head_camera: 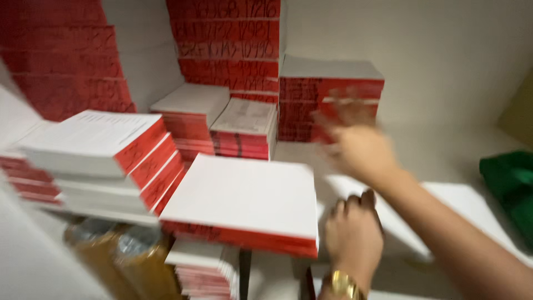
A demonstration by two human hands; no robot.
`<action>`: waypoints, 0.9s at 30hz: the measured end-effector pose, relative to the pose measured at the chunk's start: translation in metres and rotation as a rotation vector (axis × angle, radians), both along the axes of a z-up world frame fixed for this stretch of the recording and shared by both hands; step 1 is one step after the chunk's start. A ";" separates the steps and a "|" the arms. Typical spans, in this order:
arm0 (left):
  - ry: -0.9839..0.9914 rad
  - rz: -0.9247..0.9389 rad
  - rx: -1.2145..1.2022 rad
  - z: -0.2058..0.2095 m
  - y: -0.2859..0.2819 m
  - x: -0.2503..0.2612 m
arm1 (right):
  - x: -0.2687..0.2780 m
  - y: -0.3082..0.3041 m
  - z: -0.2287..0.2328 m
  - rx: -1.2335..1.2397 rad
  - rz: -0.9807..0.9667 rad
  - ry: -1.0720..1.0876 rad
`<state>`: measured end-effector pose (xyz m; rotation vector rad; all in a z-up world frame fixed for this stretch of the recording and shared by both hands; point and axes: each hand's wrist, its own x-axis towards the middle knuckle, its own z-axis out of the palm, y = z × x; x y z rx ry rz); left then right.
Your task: The person wipes a white shelf with a green cloth and then stacks red and white paper pads onto the shelf. The person repeats this process of wiping and stacking multiple times.
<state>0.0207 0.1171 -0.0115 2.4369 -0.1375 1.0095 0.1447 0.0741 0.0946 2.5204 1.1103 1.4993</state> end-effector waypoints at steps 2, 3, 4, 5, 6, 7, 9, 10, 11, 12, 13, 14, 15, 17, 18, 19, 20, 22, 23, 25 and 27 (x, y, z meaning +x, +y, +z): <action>-0.148 0.000 0.123 -0.001 -0.001 0.000 | -0.009 -0.042 0.000 -0.009 -0.444 0.240; -0.134 0.005 0.125 0.001 -0.004 -0.012 | -0.019 -0.069 -0.003 -0.012 -0.439 0.252; -0.233 0.006 0.294 0.002 -0.006 -0.023 | -0.027 -0.096 -0.007 -0.066 -0.536 0.137; -0.330 0.004 0.464 0.004 -0.008 -0.033 | -0.034 -0.122 -0.011 -0.121 -0.630 0.020; -0.320 0.009 0.465 0.015 0.006 -0.055 | -0.046 -0.141 -0.017 -0.124 -0.622 0.027; -0.409 -0.030 0.366 0.026 0.019 -0.077 | -0.057 -0.160 -0.022 -0.093 -0.895 0.319; -0.505 -0.072 0.279 0.045 0.056 -0.096 | -0.043 -0.214 -0.054 -0.032 -1.166 0.607; -0.323 0.073 0.256 0.046 0.078 -0.099 | -0.025 -0.250 -0.086 -0.007 -1.046 0.229; -0.137 0.213 0.234 0.048 0.099 -0.103 | -0.007 -0.286 -0.118 0.027 -0.917 -0.146; -0.134 0.211 0.234 0.041 0.113 -0.107 | -0.008 -0.285 -0.112 0.026 -0.918 -0.143; -0.137 0.247 0.311 0.035 0.128 -0.110 | -0.008 -0.284 -0.105 0.160 -0.956 0.157; -0.147 0.279 0.392 0.032 0.143 -0.111 | -0.007 -0.282 -0.096 0.308 -0.987 0.451; -0.153 0.275 0.397 0.032 0.141 -0.116 | -0.008 -0.278 -0.083 0.316 -0.989 0.450; -0.125 0.241 0.574 0.032 0.137 -0.125 | -0.010 -0.272 -0.058 0.090 -1.306 0.717; -0.128 0.233 0.575 0.028 0.127 -0.119 | -0.039 -0.258 -0.043 0.095 -1.313 0.717; -0.213 0.202 0.618 0.023 0.119 -0.114 | -0.067 -0.243 -0.028 0.188 -1.191 0.797; -0.297 0.172 0.657 0.018 0.109 -0.109 | -0.094 -0.227 -0.012 0.276 -1.065 0.870; -0.365 0.125 0.671 0.026 0.081 -0.102 | -0.102 -0.221 -0.019 0.279 -1.067 0.814; -0.432 0.082 0.688 0.031 0.067 -0.097 | -0.106 -0.218 -0.022 0.281 -1.063 0.760; -0.326 0.090 0.725 0.015 0.037 -0.068 | -0.113 -0.215 -0.018 0.303 -1.028 0.767; -0.219 0.093 0.755 0.002 0.006 -0.043 | -0.115 -0.219 -0.023 0.318 -1.003 0.772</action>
